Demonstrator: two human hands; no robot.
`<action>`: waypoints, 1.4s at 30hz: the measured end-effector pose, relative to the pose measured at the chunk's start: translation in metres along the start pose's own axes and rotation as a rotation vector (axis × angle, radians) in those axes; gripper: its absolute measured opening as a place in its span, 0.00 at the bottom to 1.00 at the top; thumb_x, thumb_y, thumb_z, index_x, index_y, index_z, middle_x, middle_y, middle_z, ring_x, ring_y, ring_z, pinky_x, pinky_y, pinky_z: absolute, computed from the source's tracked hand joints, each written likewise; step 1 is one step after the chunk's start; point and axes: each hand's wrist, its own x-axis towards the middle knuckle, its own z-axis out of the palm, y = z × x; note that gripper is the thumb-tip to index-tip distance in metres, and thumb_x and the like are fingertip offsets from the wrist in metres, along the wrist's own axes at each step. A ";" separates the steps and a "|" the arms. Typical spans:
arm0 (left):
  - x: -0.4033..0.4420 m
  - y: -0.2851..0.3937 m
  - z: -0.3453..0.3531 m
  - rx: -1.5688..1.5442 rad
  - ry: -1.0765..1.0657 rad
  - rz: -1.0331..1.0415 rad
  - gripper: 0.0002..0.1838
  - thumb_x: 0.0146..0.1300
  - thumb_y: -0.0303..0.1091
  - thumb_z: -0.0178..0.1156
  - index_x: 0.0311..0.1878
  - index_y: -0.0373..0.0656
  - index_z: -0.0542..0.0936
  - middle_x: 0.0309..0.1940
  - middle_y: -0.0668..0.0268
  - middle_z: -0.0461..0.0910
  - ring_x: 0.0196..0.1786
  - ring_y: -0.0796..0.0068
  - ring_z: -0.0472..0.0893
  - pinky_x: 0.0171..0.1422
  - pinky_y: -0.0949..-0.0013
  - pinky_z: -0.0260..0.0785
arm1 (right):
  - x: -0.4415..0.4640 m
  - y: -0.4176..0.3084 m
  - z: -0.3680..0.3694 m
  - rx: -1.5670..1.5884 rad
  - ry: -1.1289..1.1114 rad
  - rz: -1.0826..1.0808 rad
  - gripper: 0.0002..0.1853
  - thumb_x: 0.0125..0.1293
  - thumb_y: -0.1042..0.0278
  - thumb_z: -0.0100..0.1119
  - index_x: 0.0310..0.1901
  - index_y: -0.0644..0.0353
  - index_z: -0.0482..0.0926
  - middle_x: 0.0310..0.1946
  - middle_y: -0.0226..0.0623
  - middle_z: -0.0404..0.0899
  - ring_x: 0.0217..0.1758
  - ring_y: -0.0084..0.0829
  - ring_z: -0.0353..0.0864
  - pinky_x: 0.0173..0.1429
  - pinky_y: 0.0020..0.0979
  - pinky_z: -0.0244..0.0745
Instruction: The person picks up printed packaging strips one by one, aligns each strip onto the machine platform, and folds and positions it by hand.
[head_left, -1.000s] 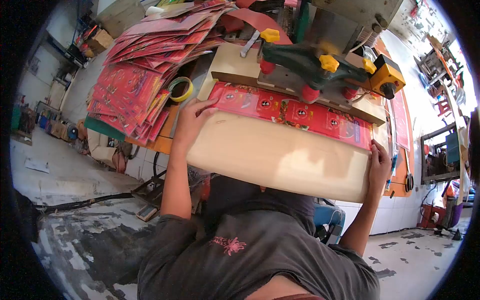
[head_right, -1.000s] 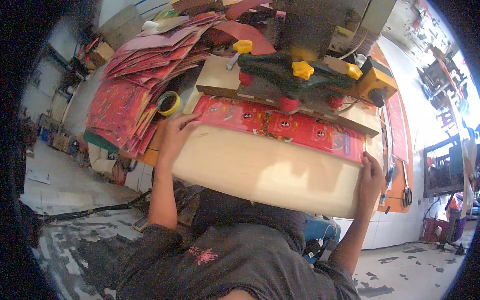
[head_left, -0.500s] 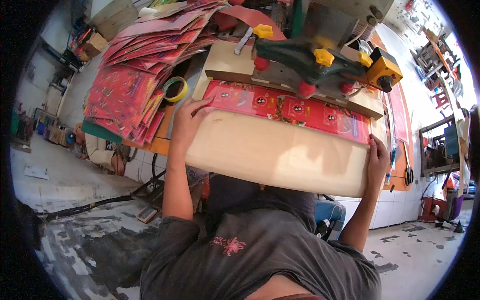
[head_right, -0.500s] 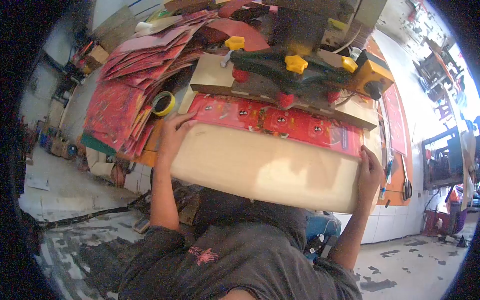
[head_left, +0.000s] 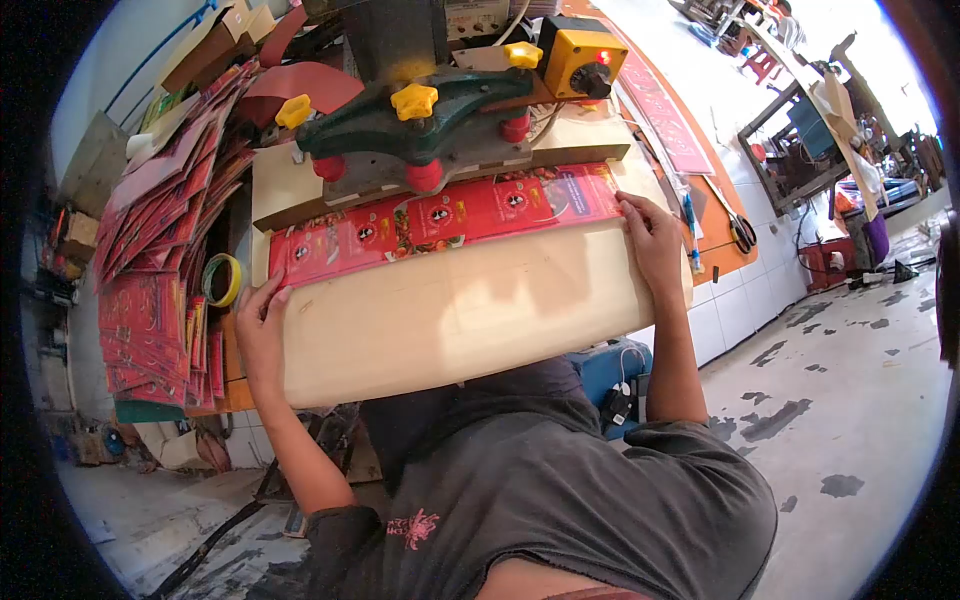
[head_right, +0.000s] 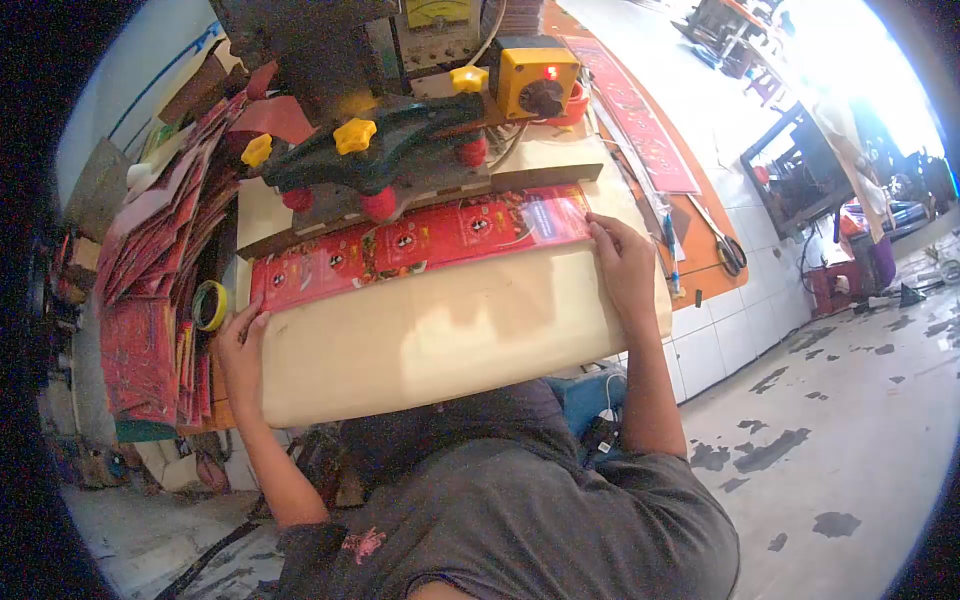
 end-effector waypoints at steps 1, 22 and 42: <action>-0.001 0.001 0.000 -0.015 0.016 -0.008 0.19 0.70 0.34 0.66 0.60 0.34 0.84 0.36 0.63 0.71 0.41 0.70 0.73 0.49 0.70 0.68 | 0.000 -0.001 0.000 0.000 0.005 -0.004 0.13 0.73 0.68 0.61 0.52 0.67 0.87 0.43 0.46 0.91 0.43 0.29 0.89 0.51 0.30 0.81; -0.001 0.015 -0.004 -0.002 -0.006 -0.051 0.18 0.69 0.33 0.66 0.56 0.31 0.85 0.34 0.60 0.77 0.42 0.70 0.78 0.53 0.68 0.70 | 0.000 -0.001 0.000 0.022 -0.008 0.011 0.14 0.74 0.69 0.60 0.53 0.70 0.86 0.46 0.47 0.90 0.49 0.32 0.89 0.56 0.31 0.79; -0.002 0.011 -0.004 0.019 -0.021 -0.039 0.21 0.71 0.39 0.65 0.58 0.29 0.84 0.40 0.56 0.77 0.47 0.63 0.79 0.59 0.66 0.69 | 0.000 0.003 0.000 -0.015 0.005 -0.057 0.14 0.73 0.68 0.61 0.53 0.67 0.87 0.44 0.47 0.90 0.45 0.32 0.90 0.53 0.32 0.80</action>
